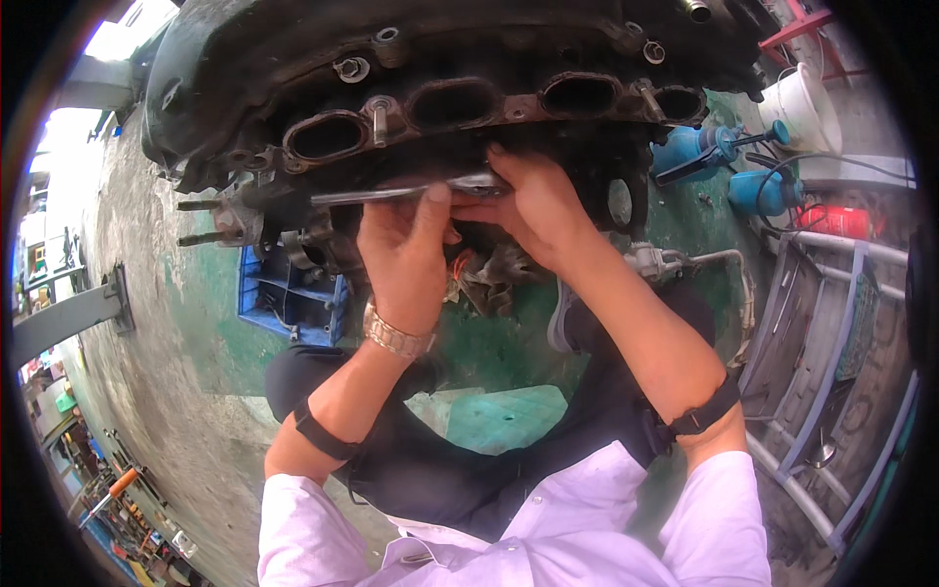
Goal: The person uses a ratchet and socket to loosen and remove a bolt from the engine block, then inserts a new bolt and tightens it. The person works on the underside of the engine, adjusting the tool and repositioning hands as needed.
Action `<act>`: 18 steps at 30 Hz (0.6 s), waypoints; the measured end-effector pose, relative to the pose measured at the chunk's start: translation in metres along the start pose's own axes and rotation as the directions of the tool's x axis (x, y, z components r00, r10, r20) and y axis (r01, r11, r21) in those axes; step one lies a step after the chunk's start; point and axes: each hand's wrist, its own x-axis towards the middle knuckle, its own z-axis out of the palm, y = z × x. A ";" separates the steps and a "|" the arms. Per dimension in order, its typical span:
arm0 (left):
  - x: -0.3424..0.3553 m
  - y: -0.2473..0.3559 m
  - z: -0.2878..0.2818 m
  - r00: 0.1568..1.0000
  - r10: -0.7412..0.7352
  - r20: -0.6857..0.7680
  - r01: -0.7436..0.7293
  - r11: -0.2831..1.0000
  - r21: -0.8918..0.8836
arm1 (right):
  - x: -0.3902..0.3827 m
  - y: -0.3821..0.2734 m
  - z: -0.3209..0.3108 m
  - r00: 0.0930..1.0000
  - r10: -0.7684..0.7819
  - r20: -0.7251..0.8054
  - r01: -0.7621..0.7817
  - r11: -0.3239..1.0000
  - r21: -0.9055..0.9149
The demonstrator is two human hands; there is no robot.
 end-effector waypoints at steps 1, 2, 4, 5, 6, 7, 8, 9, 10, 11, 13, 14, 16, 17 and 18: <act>-0.003 0.002 0.002 1.000 0.005 0.018 -0.004 1.000 -0.013 | 0.000 0.001 0.000 0.999 -0.031 -0.032 0.029 0.997 -0.070; -0.006 0.004 0.004 0.999 0.016 0.040 -0.015 0.999 -0.030 | -0.001 0.001 0.000 0.996 -0.060 -0.067 0.052 0.992 -0.112; -0.010 0.006 0.006 0.995 0.068 0.077 -0.068 0.998 -0.007 | 0.001 0.003 0.000 0.984 -0.161 -0.071 0.145 0.971 -0.192; -0.010 0.007 0.006 0.990 0.108 0.094 -0.112 0.993 0.033 | 0.002 0.003 -0.002 0.972 -0.206 -0.109 0.158 0.928 -0.338; -0.011 0.008 0.006 0.983 0.147 0.113 -0.156 0.985 0.074 | 0.004 0.001 -0.004 0.957 -0.279 -0.081 0.211 0.859 -0.467; -0.012 0.010 0.006 0.976 0.168 0.138 -0.182 0.979 0.092 | 0.005 0.000 -0.006 0.937 -0.348 -0.042 0.259 0.770 -0.583; -0.013 0.011 0.006 0.968 0.187 0.166 -0.207 0.972 0.109 | 0.005 0.000 -0.007 0.920 -0.392 -0.028 0.296 0.737 -0.607; -0.015 0.012 0.006 0.959 0.205 0.194 -0.232 0.965 0.127 | 0.002 0.001 -0.009 0.900 -0.435 -0.013 0.330 0.703 -0.629; -0.015 0.012 0.006 0.950 0.221 0.222 -0.257 0.956 0.144 | 0.001 0.000 -0.009 0.879 -0.476 0.003 0.363 0.668 -0.650; -0.014 0.012 0.008 0.898 0.343 0.278 -0.404 0.891 0.208 | 0.001 -0.002 -0.010 0.905 -0.425 -0.030 0.324 0.732 -0.599; -0.014 0.011 0.013 0.846 0.426 0.320 -0.498 0.846 0.192 | 0.000 -0.009 -0.011 0.946 -0.312 -0.084 0.235 0.843 -0.484; -0.014 0.010 0.016 0.819 0.462 0.342 -0.540 0.821 0.186 | -0.003 -0.011 -0.011 0.955 -0.281 -0.097 0.226 0.899 -0.375; -0.011 0.010 0.020 0.790 0.443 0.423 -0.557 0.807 0.194 | -0.012 -0.016 -0.014 0.970 -0.238 -0.042 0.233 0.968 -0.098; -0.010 0.011 0.022 0.789 0.406 0.461 -0.542 0.814 0.209 | -0.012 -0.020 -0.015 0.991 -0.115 -0.073 0.112 0.993 -0.041; -0.009 0.011 0.024 0.786 0.367 0.497 -0.526 0.820 0.226 | -0.012 -0.022 -0.016 0.994 -0.090 -0.069 0.091 0.996 0.017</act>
